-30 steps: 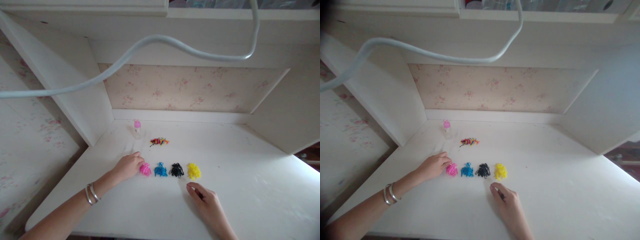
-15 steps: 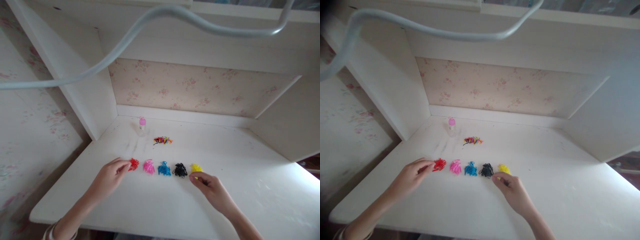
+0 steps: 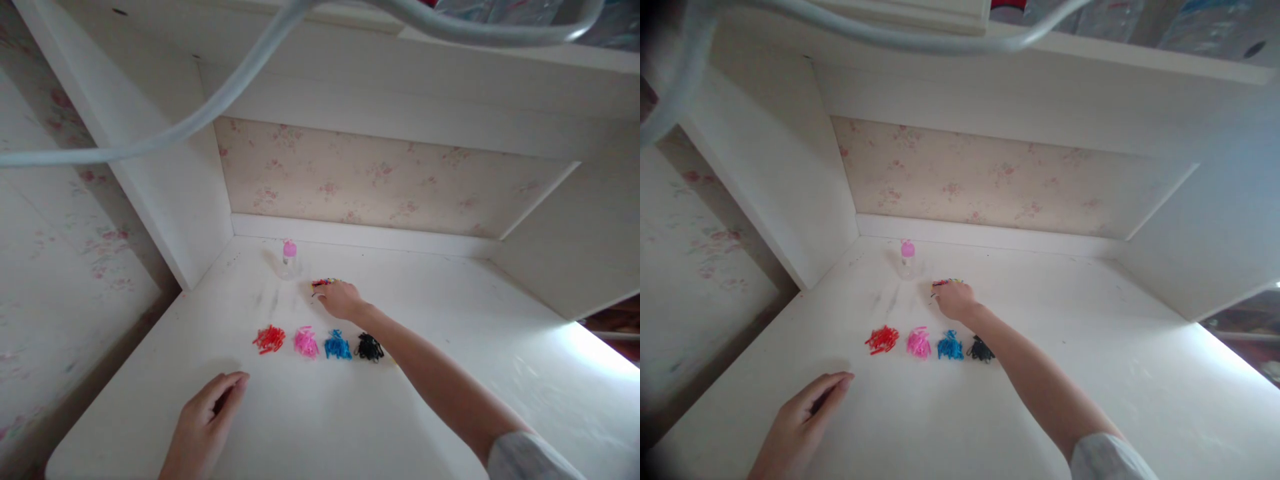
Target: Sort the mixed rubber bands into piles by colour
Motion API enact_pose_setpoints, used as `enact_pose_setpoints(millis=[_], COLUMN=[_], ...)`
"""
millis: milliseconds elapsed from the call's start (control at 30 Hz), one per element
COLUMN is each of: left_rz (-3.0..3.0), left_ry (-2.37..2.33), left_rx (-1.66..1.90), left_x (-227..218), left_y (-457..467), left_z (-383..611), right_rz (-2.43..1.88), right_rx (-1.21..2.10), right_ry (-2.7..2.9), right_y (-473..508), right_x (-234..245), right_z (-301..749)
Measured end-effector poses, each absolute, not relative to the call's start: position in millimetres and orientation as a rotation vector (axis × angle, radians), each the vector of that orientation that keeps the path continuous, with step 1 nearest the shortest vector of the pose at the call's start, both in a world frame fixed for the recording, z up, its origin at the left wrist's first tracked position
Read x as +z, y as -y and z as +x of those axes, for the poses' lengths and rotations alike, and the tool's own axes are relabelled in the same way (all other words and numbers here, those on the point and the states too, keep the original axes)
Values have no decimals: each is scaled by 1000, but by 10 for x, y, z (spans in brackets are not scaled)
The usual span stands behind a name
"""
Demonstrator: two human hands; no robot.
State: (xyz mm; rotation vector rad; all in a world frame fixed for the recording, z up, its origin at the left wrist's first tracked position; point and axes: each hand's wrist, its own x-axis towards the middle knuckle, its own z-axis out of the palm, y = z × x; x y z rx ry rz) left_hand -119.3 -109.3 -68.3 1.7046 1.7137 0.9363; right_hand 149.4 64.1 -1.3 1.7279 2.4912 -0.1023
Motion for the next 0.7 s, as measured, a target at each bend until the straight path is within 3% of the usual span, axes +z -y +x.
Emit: enact_pose_setpoints(millis=[367, 700], left_rz=[1755, 1818], left_ry=[-1674, -1680], left_rx=[898, 892], left_x=[-682, -715], left_y=[1080, 1080], left_z=[-1159, -1162], right_rz=[1561, 1534], right_rx=[-85, -235], right_ry=[-2467, -2569], right_y=[-927, -714], right_x=[-123, 101], right_z=[1365, 1792])
